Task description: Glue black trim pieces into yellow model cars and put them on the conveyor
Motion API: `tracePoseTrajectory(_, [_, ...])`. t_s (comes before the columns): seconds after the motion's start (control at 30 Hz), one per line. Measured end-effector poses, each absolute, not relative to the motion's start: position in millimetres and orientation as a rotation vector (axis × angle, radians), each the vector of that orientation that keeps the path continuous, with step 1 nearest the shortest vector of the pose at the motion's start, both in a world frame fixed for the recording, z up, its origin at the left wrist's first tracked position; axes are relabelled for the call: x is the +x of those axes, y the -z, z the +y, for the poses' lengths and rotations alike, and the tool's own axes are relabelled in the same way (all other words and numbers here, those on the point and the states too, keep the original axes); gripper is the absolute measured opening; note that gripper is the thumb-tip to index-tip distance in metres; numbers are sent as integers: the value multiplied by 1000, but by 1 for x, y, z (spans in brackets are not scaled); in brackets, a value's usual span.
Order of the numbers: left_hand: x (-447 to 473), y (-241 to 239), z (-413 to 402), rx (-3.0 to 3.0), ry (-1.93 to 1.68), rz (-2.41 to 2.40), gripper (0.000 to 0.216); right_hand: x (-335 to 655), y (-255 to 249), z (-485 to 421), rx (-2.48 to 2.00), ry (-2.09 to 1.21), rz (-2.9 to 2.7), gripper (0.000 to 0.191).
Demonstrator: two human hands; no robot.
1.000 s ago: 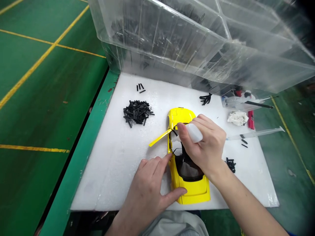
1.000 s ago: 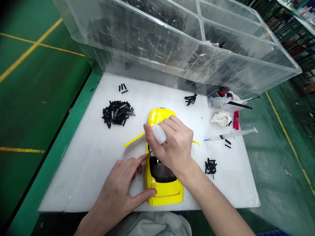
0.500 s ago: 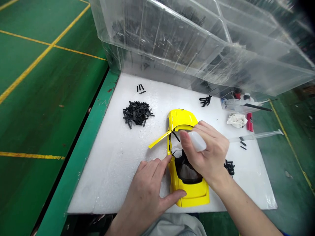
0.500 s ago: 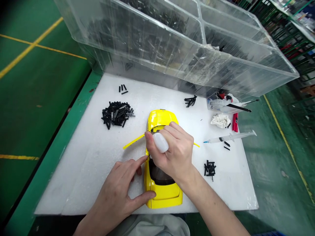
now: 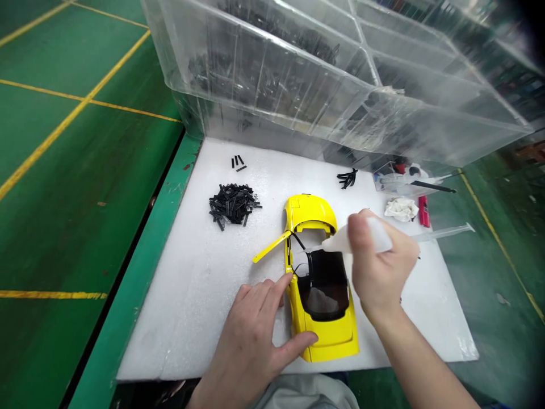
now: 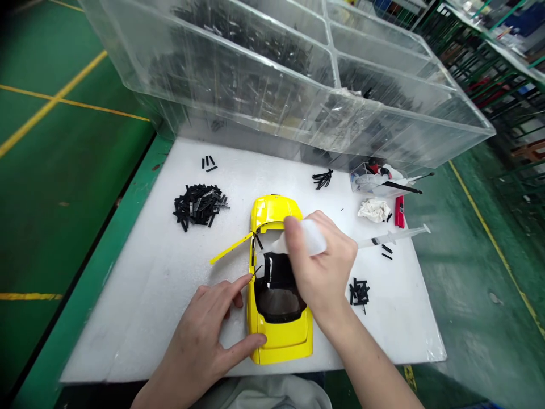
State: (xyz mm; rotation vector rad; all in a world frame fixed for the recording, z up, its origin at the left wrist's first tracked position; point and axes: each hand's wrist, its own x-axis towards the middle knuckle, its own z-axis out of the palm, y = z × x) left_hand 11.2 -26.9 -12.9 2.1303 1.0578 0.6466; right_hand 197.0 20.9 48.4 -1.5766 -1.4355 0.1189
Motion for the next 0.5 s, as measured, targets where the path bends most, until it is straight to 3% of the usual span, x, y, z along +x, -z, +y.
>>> tracePoseTrajectory(0.13, [10,14,-28,2107,-640,1083,63,222,-50,24,-1475,-689,-863,48])
tracePoseTrajectory(0.27, [10,12,-26,2164,-642,1081,62,262,-49,26,-1329,-1038,-773,43])
tracePoseTrajectory(0.5, [9,14,-19,2224,-665,1084,60,312,-30,50,-1760,-570,-1045,30])
